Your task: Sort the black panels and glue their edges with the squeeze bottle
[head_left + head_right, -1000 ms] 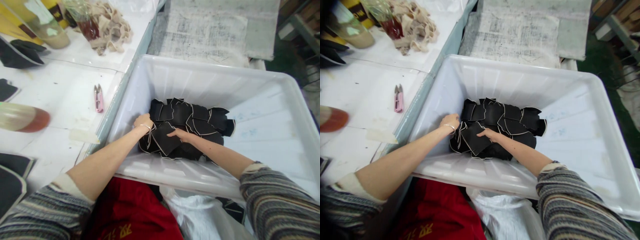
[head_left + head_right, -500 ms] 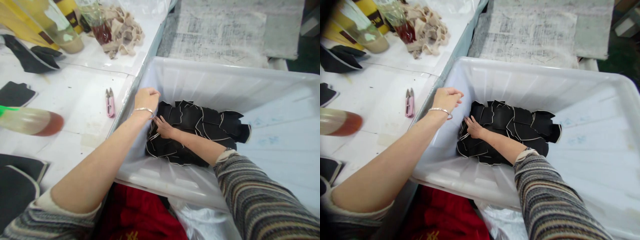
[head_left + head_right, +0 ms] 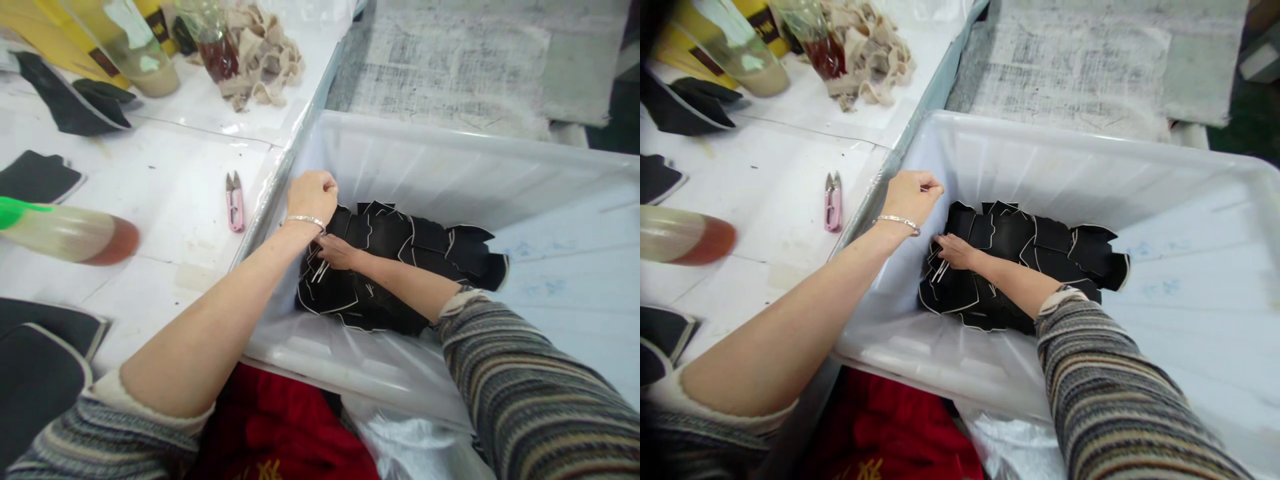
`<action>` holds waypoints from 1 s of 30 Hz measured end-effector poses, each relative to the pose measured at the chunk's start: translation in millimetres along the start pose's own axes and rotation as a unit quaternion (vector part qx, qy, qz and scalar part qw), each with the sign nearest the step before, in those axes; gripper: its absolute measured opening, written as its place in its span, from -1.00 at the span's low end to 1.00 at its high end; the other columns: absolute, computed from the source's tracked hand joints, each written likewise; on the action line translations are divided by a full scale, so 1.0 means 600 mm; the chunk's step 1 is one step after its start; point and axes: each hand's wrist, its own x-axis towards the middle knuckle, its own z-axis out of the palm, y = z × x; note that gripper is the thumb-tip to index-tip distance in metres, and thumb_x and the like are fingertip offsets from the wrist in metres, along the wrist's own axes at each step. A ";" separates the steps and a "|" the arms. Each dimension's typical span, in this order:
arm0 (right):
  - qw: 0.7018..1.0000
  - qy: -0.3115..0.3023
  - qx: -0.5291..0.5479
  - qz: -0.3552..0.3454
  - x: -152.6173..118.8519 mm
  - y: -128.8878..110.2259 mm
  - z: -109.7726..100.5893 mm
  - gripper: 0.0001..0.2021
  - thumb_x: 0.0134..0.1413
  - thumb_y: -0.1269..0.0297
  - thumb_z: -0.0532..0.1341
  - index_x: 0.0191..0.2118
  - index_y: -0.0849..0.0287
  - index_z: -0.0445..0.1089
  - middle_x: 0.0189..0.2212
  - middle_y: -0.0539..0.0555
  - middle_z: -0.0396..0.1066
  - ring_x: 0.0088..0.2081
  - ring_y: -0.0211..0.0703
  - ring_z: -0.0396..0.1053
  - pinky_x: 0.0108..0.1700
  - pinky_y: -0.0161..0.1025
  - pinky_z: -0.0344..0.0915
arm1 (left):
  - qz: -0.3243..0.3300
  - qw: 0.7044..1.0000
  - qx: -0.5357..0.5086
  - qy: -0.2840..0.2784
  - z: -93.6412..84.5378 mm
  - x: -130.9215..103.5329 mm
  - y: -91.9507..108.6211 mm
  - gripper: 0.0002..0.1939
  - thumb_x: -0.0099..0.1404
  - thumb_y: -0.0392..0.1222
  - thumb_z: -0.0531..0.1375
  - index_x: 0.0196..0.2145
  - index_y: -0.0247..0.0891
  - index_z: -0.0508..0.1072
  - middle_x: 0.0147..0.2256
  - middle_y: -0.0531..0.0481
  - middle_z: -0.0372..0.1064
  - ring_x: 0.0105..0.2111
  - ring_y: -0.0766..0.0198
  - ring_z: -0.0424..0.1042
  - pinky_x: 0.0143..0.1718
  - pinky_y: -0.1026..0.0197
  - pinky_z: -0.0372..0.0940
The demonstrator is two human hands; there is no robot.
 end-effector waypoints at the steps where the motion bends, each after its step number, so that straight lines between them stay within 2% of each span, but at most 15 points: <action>1: 1.000 0.000 -0.004 0.001 0.001 0.003 0.000 -0.77 -0.03 0.42 0.21 -0.18 0.28 0.46 0.12 0.33 0.13 0.06 0.17 0.17 0.07 0.06 0.05 | 0.001 1.000 -0.004 -0.003 0.001 0.001 -0.002 -0.75 0.23 -0.30 0.08 -0.28 -0.27 0.57 -0.26 -0.09 0.54 -0.24 0.21 0.46 -0.15 0.20 0.28; 4: 1.000 -0.008 -0.013 0.013 0.001 0.004 -0.003 -0.55 -0.09 0.42 0.23 0.01 0.30 0.33 -0.05 0.31 0.29 -0.06 0.14 0.25 0.01 0.04 0.02 | -0.002 1.000 -0.008 -0.006 0.003 0.003 -0.005 -0.77 0.23 -0.29 0.10 -0.31 -0.26 0.57 -0.28 -0.09 0.54 -0.25 0.20 0.46 -0.16 0.19 0.29; 6: 0.999 -0.038 -0.004 0.024 -0.004 -0.003 -0.007 -0.43 -0.10 0.42 0.24 0.12 0.35 0.23 -0.18 0.26 0.36 -0.13 0.12 0.28 0.00 0.04 0.01 | 0.000 1.000 -0.007 -0.005 0.004 0.004 -0.007 -0.78 0.22 -0.29 0.11 -0.32 -0.26 0.57 -0.28 -0.09 0.54 -0.24 0.19 0.46 -0.15 0.18 0.29; 8: 0.997 -0.075 0.013 0.023 -0.010 -0.016 -0.011 -0.54 -0.04 0.44 0.20 0.06 0.33 0.29 -0.21 0.26 0.38 -0.13 0.11 0.29 0.02 0.05 0.00 | 0.005 1.000 -0.008 -0.010 0.004 0.005 -0.007 -0.78 0.22 -0.30 0.11 -0.32 -0.26 0.58 -0.29 -0.09 0.54 -0.25 0.18 0.46 -0.15 0.17 0.30; 10: 0.994 -0.101 0.029 0.010 -0.016 -0.027 -0.018 -0.74 0.02 0.44 0.17 -0.12 0.26 0.42 -0.15 0.26 0.38 -0.05 0.12 0.27 0.05 0.02 -0.01 | 0.007 1.000 -0.010 -0.017 0.002 0.004 -0.008 -0.77 0.22 -0.30 0.11 -0.31 -0.27 0.58 -0.30 -0.09 0.54 -0.25 0.17 0.47 -0.15 0.17 0.31; 12: 0.992 -0.116 0.042 0.012 -0.021 -0.031 -0.030 -0.84 0.02 0.37 0.22 -0.24 0.22 0.47 -0.10 0.23 0.39 0.00 0.11 0.26 0.05 -0.07 0.04 | 0.007 1.000 -0.012 -0.018 0.001 0.004 -0.008 -0.76 0.22 -0.30 0.10 -0.31 -0.27 0.59 -0.30 -0.09 0.54 -0.25 0.17 0.47 -0.16 0.17 0.32; 15: 0.986 -0.141 0.070 0.062 -0.035 -0.018 -0.062 -0.70 -0.02 0.19 0.30 -0.14 0.19 0.48 -0.17 0.14 0.45 -0.13 0.03 0.37 -0.12 -0.22 0.19 | 0.002 1.000 -0.014 -0.021 -0.002 0.003 -0.009 -0.75 0.22 -0.31 0.10 -0.30 -0.25 0.59 -0.29 -0.07 0.54 -0.25 0.18 0.47 -0.17 0.20 0.32; 17: 0.980 -0.145 0.078 0.113 -0.053 -0.003 -0.087 -0.60 0.05 0.10 0.27 -0.02 0.20 0.43 -0.21 0.12 0.48 -0.21 0.01 0.41 -0.23 -0.25 0.22 | 0.003 0.999 -0.015 -0.029 -0.003 0.002 -0.008 -0.75 0.22 -0.32 0.09 -0.30 -0.23 0.59 -0.28 -0.06 0.55 -0.24 0.19 0.47 -0.16 0.21 0.31; 19: 0.975 -0.144 0.074 0.152 -0.073 0.005 -0.108 -0.54 0.07 0.12 0.24 0.07 0.18 0.38 -0.20 0.14 0.48 -0.19 0.07 0.43 -0.25 -0.23 0.22 | 0.009 0.999 -0.015 -0.038 -0.002 0.001 -0.008 -0.75 0.21 -0.33 0.09 -0.31 -0.23 0.59 -0.27 -0.07 0.54 -0.23 0.18 0.46 -0.15 0.20 0.31; 21: 0.966 -0.197 0.085 0.147 -0.084 0.001 -0.115 -0.51 -0.04 0.21 0.31 0.07 0.18 0.40 -0.20 0.17 0.48 -0.17 0.14 0.42 -0.25 -0.20 0.22 | 0.016 0.999 -0.020 -0.046 0.002 0.000 -0.008 -0.74 0.20 -0.34 0.08 -0.31 -0.23 0.59 -0.26 -0.09 0.54 -0.21 0.15 0.47 -0.14 0.17 0.31; 24: 0.938 -0.311 0.132 0.082 -0.068 -0.026 -0.093 -0.44 -0.39 0.41 0.44 -0.08 0.13 0.51 -0.14 0.13 0.47 -0.13 0.12 0.41 -0.21 -0.21 0.25 | 0.025 0.998 -0.033 -0.054 0.009 0.001 -0.009 -0.73 0.18 -0.36 0.09 -0.30 -0.25 0.59 -0.26 -0.12 0.53 -0.19 0.10 0.47 -0.12 0.12 0.31; 26: 0.930 -0.330 0.150 0.056 -0.034 -0.043 -0.061 -0.38 -0.59 0.53 0.45 -0.16 0.11 0.55 0.00 0.11 0.40 -0.01 0.14 0.33 -0.10 -0.21 0.24 | 0.030 0.997 -0.035 -0.054 0.013 0.002 -0.010 -0.73 0.17 -0.38 0.10 -0.31 -0.25 0.59 -0.26 -0.13 0.53 -0.18 0.09 0.47 -0.11 0.10 0.31; 28: 0.930 -0.324 0.164 0.052 0.010 -0.051 -0.027 -0.35 -0.63 0.55 0.43 -0.15 0.15 0.54 0.09 0.12 0.32 0.10 0.20 0.22 0.02 -0.18 0.19 | 0.035 0.997 -0.032 -0.052 0.014 0.002 -0.012 -0.73 0.17 -0.38 0.10 -0.31 -0.24 0.59 -0.26 -0.12 0.53 -0.18 0.10 0.47 -0.09 0.11 0.31; 30: 0.929 -0.317 0.182 0.060 0.054 -0.049 0.006 -0.40 -0.54 0.47 0.43 -0.13 0.24 0.53 0.04 0.14 0.35 0.11 0.23 0.19 0.06 -0.14 0.18 | 0.036 0.998 -0.028 -0.052 0.013 0.003 -0.013 -0.73 0.18 -0.37 0.10 -0.31 -0.22 0.59 -0.25 -0.10 0.53 -0.18 0.13 0.47 -0.09 0.13 0.31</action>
